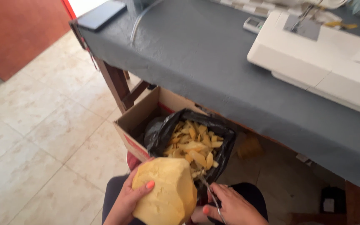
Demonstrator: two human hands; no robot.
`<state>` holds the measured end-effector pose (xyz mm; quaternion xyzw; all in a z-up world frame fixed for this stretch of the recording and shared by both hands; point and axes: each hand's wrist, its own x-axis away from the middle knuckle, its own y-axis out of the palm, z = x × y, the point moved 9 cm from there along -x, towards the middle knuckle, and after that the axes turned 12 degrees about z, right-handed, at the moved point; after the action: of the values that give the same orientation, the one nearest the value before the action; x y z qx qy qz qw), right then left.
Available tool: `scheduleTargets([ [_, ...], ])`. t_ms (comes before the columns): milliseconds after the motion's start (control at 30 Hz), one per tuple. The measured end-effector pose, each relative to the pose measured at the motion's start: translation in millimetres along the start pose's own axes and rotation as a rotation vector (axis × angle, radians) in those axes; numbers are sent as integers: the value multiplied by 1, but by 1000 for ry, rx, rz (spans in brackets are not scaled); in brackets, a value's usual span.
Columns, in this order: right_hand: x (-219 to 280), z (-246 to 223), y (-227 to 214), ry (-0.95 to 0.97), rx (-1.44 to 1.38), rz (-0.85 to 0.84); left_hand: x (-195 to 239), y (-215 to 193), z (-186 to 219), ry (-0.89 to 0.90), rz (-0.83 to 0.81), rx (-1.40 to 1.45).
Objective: Trimming the edges of a circular foam piece using scissors over a scrap bin in a workshop setting.
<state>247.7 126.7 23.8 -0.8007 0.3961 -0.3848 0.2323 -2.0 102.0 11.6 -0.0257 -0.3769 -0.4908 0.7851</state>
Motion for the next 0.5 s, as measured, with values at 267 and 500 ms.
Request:
scheduleTargets([
  [267, -27, -2, 2, -262, 263, -34, -5, 17, 2, 90, -260, -128],
  [500, -43, 20, -4, 65, -126, 84, -4, 28, 23, 108, -149, -154],
])
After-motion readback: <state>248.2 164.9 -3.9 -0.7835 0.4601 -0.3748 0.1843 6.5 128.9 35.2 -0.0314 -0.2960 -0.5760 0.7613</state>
